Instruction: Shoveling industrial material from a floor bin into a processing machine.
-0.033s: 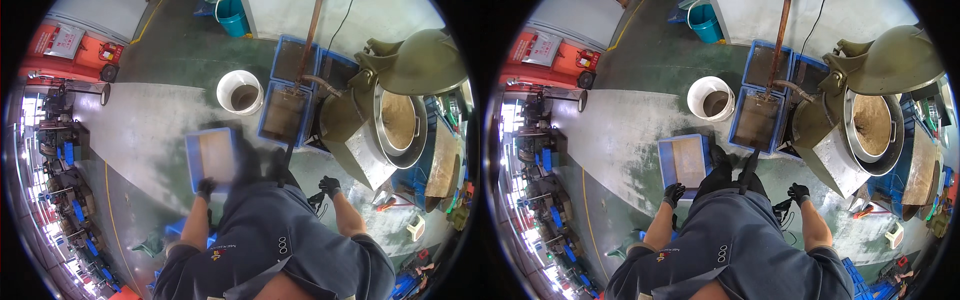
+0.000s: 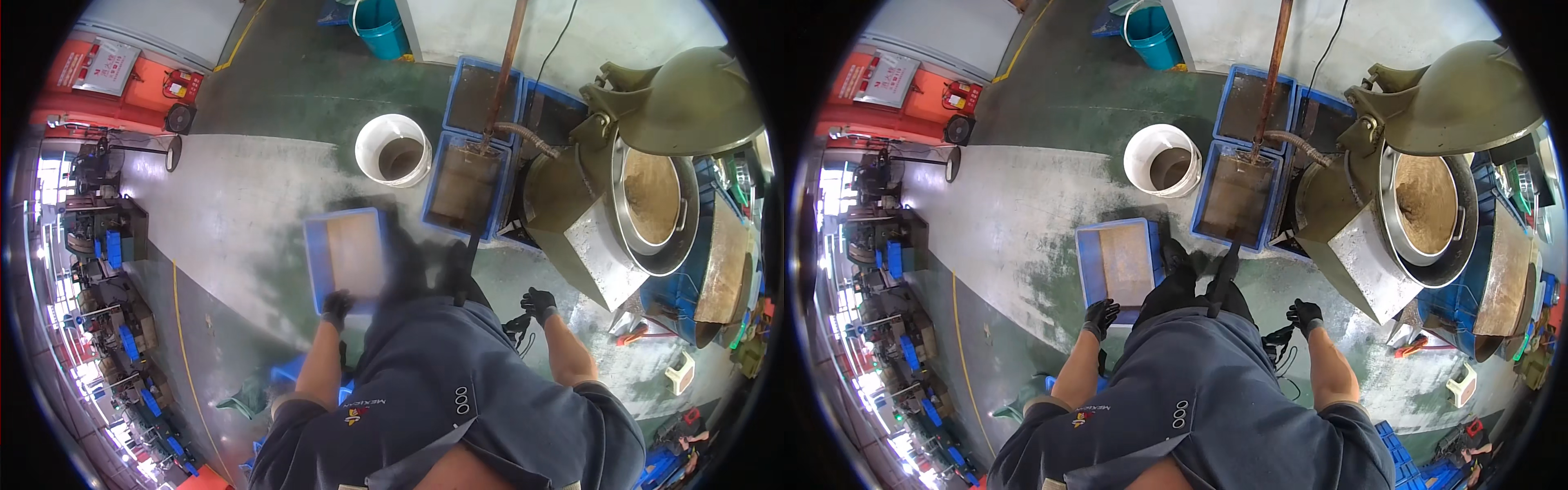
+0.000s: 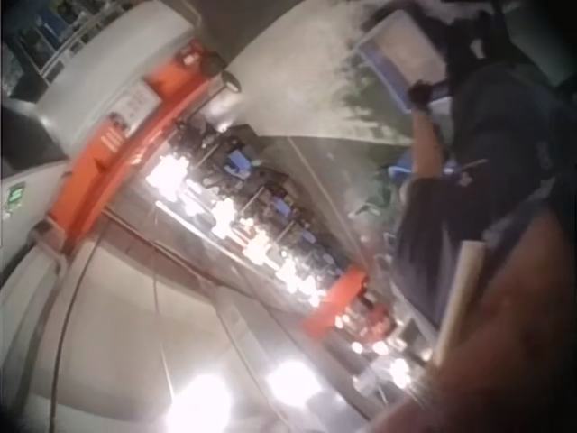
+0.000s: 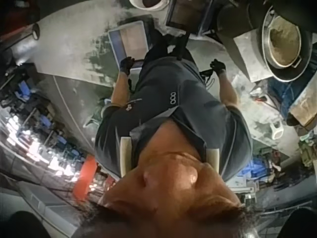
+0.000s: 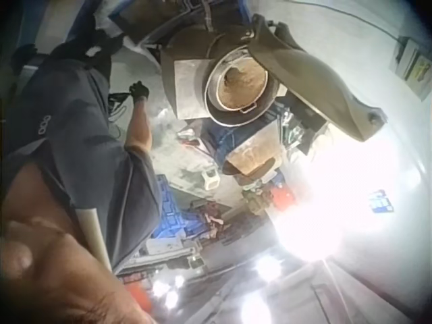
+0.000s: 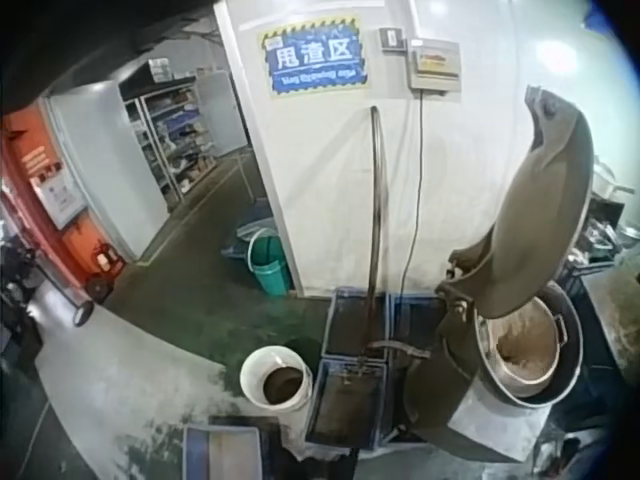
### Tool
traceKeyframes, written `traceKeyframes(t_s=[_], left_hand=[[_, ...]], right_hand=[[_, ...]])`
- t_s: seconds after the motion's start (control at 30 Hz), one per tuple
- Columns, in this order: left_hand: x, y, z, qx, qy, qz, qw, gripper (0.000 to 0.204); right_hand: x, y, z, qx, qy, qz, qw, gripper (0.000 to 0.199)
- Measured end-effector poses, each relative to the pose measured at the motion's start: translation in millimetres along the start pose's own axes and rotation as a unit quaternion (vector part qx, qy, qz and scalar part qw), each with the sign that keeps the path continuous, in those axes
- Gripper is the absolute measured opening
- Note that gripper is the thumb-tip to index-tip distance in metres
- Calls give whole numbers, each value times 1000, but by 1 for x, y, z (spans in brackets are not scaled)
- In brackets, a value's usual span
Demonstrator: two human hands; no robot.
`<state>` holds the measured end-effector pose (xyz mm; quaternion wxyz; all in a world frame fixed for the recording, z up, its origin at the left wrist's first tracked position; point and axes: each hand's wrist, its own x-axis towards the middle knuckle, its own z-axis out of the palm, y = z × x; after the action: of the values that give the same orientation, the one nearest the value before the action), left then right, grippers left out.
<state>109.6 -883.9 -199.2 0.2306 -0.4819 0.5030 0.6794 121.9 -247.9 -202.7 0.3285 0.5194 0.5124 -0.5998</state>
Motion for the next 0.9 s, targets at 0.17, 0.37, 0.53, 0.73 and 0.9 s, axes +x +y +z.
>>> traceKeyframes(t_s=[0.17,0.37,0.53,0.73,0.9], left_hand=[[10,-25,-48,325,-83,319,886,29],[-6,27,-2,30,66,11,997,29],[1,37,9,-6,13,-7,1000,30],[2,37,28,-49,-10,32,998,31],[9,36,16,-90,-1,-30,996,23]], right_hand=[[7,-2,14,13,-21,13,1000,31],[23,11,1,-4,-18,27,999,32],[8,6,0,1,0,24,1000,31],[9,-3,-1,-23,8,31,999,32],[-9,-28,25,-9,-21,-20,1000,32]])
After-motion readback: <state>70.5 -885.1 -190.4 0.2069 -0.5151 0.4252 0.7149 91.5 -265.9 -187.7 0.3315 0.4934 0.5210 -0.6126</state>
